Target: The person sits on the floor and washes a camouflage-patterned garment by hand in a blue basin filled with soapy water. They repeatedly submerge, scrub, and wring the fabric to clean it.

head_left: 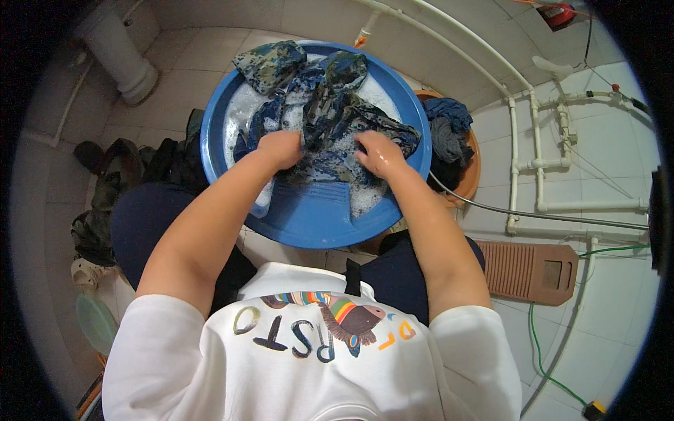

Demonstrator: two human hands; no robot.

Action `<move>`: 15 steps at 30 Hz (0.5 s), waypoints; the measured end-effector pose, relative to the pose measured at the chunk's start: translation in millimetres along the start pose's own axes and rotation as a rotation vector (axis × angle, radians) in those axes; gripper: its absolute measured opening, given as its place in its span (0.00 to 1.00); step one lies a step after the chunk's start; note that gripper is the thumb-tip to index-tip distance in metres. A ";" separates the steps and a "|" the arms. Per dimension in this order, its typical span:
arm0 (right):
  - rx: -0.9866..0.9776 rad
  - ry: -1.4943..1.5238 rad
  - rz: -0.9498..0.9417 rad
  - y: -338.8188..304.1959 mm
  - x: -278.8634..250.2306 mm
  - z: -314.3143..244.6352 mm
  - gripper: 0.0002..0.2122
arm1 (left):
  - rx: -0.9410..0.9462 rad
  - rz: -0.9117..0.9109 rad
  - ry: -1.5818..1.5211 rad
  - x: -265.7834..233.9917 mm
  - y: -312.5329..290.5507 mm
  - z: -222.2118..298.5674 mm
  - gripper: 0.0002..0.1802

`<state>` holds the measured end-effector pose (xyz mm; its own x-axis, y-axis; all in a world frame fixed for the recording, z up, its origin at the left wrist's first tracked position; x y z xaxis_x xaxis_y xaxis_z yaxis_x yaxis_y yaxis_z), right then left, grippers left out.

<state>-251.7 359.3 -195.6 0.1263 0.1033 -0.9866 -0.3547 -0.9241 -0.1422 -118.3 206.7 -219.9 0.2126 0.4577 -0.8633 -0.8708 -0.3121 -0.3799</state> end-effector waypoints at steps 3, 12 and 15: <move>0.232 -0.080 -0.130 -6.4 23.0 11.9 0.24 | 0.007 0.033 -0.045 -1.8 2.5 -11.5 0.09; 0.211 0.598 -0.110 15.1 -16.6 6.7 0.20 | 0.114 0.876 -0.734 -73.5 -15.3 -63.5 0.10; 0.100 0.956 0.131 24.2 -28.1 15.4 0.12 | 0.119 1.076 -1.195 -83.6 -17.6 -90.8 0.11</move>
<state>-278.0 339.7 -172.6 0.7647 -0.3816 -0.5193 -0.4910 -0.8669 -0.0860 -80.6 98.4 -171.1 -0.8899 0.4520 0.0624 -0.4197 -0.8645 0.2765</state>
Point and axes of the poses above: each hand's wrist, its own y-axis towards the middle knuckle, its own x-axis out of the palm, z = x × y, the point moved 5 cm from there along y, towards the middle knuckle, and after that the axes turned 8 degrees about -z, right-handed, at the moved point
